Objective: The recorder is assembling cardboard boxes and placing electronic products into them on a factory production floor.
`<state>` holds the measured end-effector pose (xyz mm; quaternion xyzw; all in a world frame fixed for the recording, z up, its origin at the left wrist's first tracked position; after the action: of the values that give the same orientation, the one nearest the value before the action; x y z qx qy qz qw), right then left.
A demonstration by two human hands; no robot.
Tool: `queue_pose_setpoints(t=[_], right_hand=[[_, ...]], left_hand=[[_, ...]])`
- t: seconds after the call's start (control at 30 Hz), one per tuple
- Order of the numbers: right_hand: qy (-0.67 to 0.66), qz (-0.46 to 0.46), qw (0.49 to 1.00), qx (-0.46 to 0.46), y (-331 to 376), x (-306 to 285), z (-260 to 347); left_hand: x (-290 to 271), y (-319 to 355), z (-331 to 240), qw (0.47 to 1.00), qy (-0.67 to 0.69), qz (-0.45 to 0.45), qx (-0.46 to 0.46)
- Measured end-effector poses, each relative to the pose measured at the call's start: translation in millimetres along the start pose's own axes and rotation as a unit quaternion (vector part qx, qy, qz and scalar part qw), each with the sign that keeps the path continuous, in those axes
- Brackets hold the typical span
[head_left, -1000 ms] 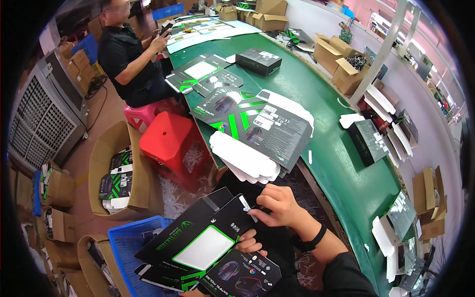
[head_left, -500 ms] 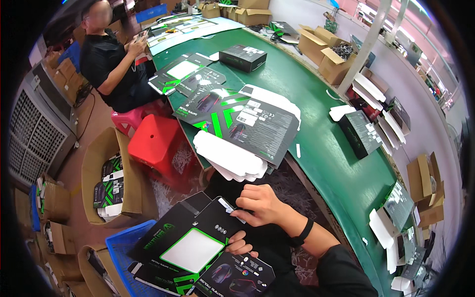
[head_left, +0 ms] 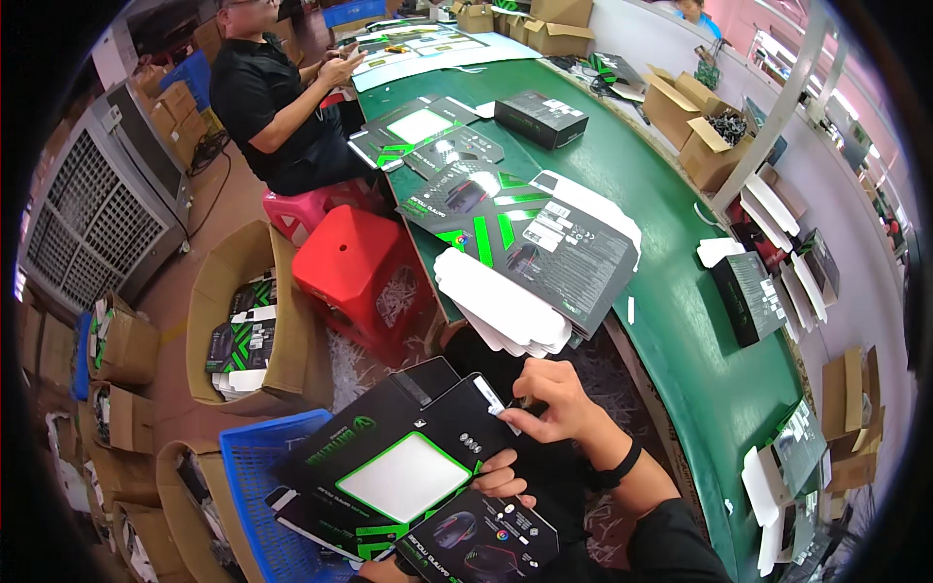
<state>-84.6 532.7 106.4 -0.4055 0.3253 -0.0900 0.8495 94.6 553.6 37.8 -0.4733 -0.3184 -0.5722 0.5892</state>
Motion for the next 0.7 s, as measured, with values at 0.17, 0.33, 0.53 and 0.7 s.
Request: queue_pose_setpoints(t=[0.17,0.33,0.53,0.7], right_hand=[[0.050,0.038,0.996,-0.067,-4.1,4.5,11.3],[0.300,0.020,0.946,-0.123,4.3,16.4,27.8],[0.291,0.028,0.954,-0.064,43.3,33.3,37.0],[0.317,0.172,0.871,0.334,85.4,37.5,0.7]], left_hand=[[-2.5,0.0,2.7,1.000,0.013,0.008,0.000],[-11.5,-5.0,-4.3,0.999,-0.004,0.048,0.007],[-10.0,9.1,-71.7,0.946,-0.173,0.219,0.167],[23.3,141.0,-169.7,0.835,-0.450,0.158,0.275]])
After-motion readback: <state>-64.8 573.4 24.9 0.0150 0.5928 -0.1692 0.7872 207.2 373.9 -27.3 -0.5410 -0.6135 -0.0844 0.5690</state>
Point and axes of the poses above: each hand's wrist, its own y-axis away from the middle knuckle, its own x-axis out of the palm, z = x × y, the point moved 4 cm from there along -y, towards the middle knuckle, and after that the axes turned 10 degrees about -x, right-handed, at the moved point
